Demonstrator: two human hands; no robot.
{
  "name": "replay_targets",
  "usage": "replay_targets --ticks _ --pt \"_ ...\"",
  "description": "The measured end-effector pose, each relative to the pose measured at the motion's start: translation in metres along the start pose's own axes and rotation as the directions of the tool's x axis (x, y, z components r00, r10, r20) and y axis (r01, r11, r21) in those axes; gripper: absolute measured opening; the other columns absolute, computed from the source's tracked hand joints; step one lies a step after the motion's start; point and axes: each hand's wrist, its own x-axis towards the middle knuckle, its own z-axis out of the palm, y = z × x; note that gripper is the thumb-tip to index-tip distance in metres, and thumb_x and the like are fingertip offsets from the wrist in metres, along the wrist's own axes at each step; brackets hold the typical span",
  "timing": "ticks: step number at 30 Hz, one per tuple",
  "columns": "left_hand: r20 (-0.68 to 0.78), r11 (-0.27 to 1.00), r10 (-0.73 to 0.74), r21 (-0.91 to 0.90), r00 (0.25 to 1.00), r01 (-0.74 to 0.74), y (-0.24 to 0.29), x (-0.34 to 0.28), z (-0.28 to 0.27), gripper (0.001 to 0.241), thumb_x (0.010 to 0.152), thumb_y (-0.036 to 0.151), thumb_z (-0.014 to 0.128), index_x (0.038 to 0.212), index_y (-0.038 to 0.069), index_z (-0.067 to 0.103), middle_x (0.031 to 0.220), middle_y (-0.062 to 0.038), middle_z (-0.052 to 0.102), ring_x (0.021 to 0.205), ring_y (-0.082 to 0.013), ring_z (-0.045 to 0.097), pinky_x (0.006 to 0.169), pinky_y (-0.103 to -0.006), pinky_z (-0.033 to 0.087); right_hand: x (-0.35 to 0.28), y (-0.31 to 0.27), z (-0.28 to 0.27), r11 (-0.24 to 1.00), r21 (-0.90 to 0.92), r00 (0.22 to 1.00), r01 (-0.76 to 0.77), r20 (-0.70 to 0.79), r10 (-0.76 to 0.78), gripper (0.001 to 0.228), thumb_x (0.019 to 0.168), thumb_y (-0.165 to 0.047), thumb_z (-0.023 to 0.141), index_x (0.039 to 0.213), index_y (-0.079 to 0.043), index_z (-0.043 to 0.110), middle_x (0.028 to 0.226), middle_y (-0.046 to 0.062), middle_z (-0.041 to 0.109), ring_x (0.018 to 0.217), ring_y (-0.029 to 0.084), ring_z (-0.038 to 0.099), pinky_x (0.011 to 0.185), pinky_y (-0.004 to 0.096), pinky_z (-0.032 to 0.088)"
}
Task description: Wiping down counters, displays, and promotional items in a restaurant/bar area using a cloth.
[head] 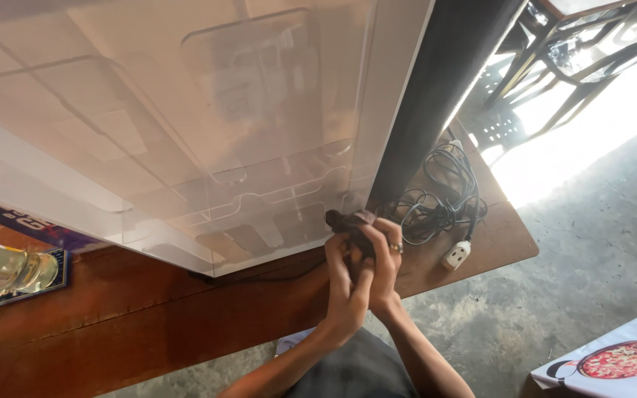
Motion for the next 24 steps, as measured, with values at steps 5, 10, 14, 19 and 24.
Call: replay_targets --ticks 5,10,14,19,24 --pt "0.086 0.993 0.096 0.067 0.992 -0.102 0.055 0.021 -0.007 0.056 0.104 0.011 0.053 0.151 -0.001 0.026 0.144 -0.021 0.039 0.134 -0.0308 0.044 0.115 -0.0420 0.037 0.044 -0.036 -0.007 0.996 0.004 0.987 0.092 -0.129 -0.090 0.038 0.090 -0.012 0.070 0.124 -0.002 0.060 0.121 0.017 0.055 0.106 0.031 0.062 0.089 0.042 0.052" --pt "0.127 0.977 0.165 0.113 0.978 -0.180 0.047 0.018 -0.019 0.056 0.104 0.015 0.055 0.153 -0.001 0.032 0.149 -0.022 0.038 0.140 -0.0347 0.042 0.118 -0.0458 0.035 0.028 -0.023 0.006 0.994 0.111 0.986 0.010 -0.169 0.008 0.034 0.096 -0.009 0.065 0.127 -0.001 0.054 0.125 0.017 0.057 0.110 0.029 0.061 0.095 0.039 0.051" --pt "0.136 0.989 -0.045 0.143 0.990 0.025 0.013 0.001 -0.016 0.059 0.101 0.018 0.058 0.151 -0.001 0.032 0.147 -0.023 0.036 0.137 -0.0354 0.042 0.115 -0.0463 0.037 -0.010 0.015 0.014 0.943 0.293 0.982 -0.158 -0.052 0.180 0.034 0.096 -0.009 0.061 0.127 -0.001 0.053 0.122 0.015 0.057 0.108 0.025 0.060 0.094 0.037 0.051" --pt "0.171 0.967 0.069 0.231 0.983 -0.108 0.016 0.003 0.003 0.064 0.105 0.020 0.055 0.158 -0.004 0.028 0.156 -0.027 0.031 0.145 -0.0408 0.038 0.121 -0.0495 0.031 -0.013 0.030 0.008 0.850 0.425 0.948 -0.311 0.073 0.310 0.026 0.100 -0.009 0.054 0.125 -0.002 0.058 0.120 0.013 0.057 0.104 0.022 0.059 0.093 0.035 0.050" --pt "0.116 0.899 0.104 0.414 0.988 -0.143 -0.015 0.003 0.045 0.065 0.109 0.028 0.048 0.159 -0.007 0.027 0.162 -0.029 0.028 0.149 -0.0427 0.034 0.123 -0.0521 0.031 0.019 0.044 -0.010 0.540 0.639 0.819 -0.548 0.277 0.502 0.036 0.105 -0.016 0.045 0.138 -0.004 0.050 0.118 0.008 0.061 0.101 0.016 0.059 0.092 0.030 0.050"
